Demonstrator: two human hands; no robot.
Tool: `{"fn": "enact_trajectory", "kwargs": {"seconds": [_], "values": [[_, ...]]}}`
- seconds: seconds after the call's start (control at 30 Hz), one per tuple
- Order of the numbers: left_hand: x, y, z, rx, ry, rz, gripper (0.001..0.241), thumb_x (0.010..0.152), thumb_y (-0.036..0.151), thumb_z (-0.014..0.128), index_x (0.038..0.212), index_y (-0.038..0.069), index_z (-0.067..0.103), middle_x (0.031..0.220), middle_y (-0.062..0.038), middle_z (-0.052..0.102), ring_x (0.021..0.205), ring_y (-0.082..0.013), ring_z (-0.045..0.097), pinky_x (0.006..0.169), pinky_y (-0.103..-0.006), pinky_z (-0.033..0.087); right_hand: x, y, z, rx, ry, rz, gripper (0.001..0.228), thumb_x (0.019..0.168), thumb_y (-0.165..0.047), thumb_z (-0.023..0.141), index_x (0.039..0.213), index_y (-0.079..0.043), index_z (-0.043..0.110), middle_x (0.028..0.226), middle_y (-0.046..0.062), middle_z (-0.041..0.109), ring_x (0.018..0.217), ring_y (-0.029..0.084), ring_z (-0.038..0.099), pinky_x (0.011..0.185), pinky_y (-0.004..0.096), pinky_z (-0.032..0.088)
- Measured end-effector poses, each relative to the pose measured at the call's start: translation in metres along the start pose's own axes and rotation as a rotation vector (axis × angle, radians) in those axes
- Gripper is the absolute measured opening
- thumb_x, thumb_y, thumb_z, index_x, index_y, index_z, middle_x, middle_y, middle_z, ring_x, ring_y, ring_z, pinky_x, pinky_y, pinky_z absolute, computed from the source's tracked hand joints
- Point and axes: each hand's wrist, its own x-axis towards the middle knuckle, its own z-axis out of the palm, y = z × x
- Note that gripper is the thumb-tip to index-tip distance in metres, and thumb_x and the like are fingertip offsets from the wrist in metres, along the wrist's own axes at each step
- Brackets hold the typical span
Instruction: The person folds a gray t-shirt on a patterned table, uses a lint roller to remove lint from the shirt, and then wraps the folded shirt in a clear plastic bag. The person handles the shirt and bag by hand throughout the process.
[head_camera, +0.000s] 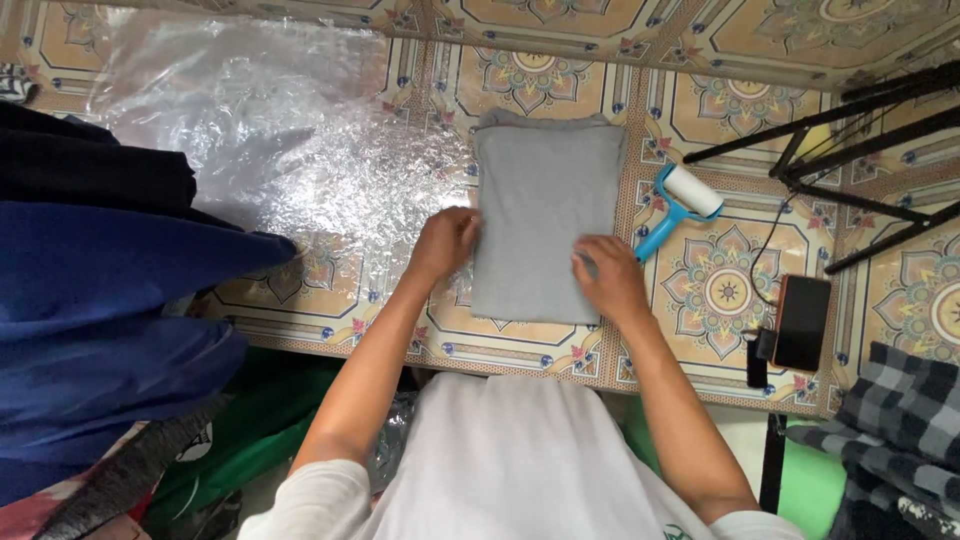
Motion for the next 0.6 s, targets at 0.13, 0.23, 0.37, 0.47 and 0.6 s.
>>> {"fn": "enact_trajectory", "kwargs": {"seconds": [0.13, 0.23, 0.37, 0.47, 0.6], "values": [[0.057, 0.006, 0.001, -0.074, 0.133, -0.028, 0.026, 0.102, 0.027, 0.061, 0.117, 0.008, 0.072, 0.099, -0.011, 0.075, 0.087, -0.0269, 0.074, 0.08, -0.0412, 0.059, 0.028, -0.026, 0.035, 0.042, 0.114, -0.128, 0.017, 0.093, -0.009, 0.071, 0.11, -0.008, 0.074, 0.113, 0.014, 0.072, 0.113, 0.036, 0.067, 0.097, 0.048, 0.051], [0.094, 0.014, 0.003, -0.165, 0.245, -0.03, 0.03, 0.098, 0.016, 0.065, 0.123, 0.001, 0.068, 0.096, -0.018, 0.073, 0.091, -0.0317, 0.073, 0.082, -0.044, 0.06, 0.026, -0.043, 0.067, 0.076, 0.136, -0.301, 0.029, 0.088, -0.01, 0.071, 0.117, -0.006, 0.071, 0.123, 0.02, 0.069, 0.118, 0.04, 0.064, 0.095, 0.051, 0.051], [0.138, 0.005, 0.018, -0.103, 0.299, 0.022, 0.029, 0.091, 0.018, 0.073, 0.117, 0.006, 0.068, 0.084, -0.02, 0.067, 0.09, -0.0401, 0.071, 0.082, -0.0519, 0.058, 0.014, -0.063, 0.077, 0.027, -0.001, -0.321, 0.039, 0.089, -0.017, 0.067, 0.126, -0.004, 0.067, 0.135, 0.023, 0.063, 0.129, 0.04, 0.058, 0.103, 0.053, 0.046], [0.167, -0.017, 0.032, -0.131, 0.283, 0.01, 0.012, 0.093, 0.015, 0.07, 0.104, 0.011, 0.072, 0.078, -0.015, 0.068, 0.083, -0.0348, 0.072, 0.076, -0.047, 0.058, 0.014, -0.069, 0.073, 0.016, -0.029, -0.294, 0.037, 0.092, -0.02, 0.062, 0.126, -0.005, 0.066, 0.139, 0.022, 0.062, 0.133, 0.038, 0.056, 0.107, 0.051, 0.044], [0.188, -0.02, 0.027, -0.188, 0.162, -0.057, 0.004, 0.097, 0.013, 0.063, 0.097, 0.014, 0.067, 0.081, -0.015, 0.071, 0.083, -0.0337, 0.072, 0.076, -0.0459, 0.055, 0.015, -0.062, 0.08, -0.019, -0.019, -0.297, 0.037, 0.092, -0.023, 0.061, 0.124, -0.006, 0.067, 0.14, 0.02, 0.062, 0.133, 0.036, 0.057, 0.105, 0.051, 0.046]]}}
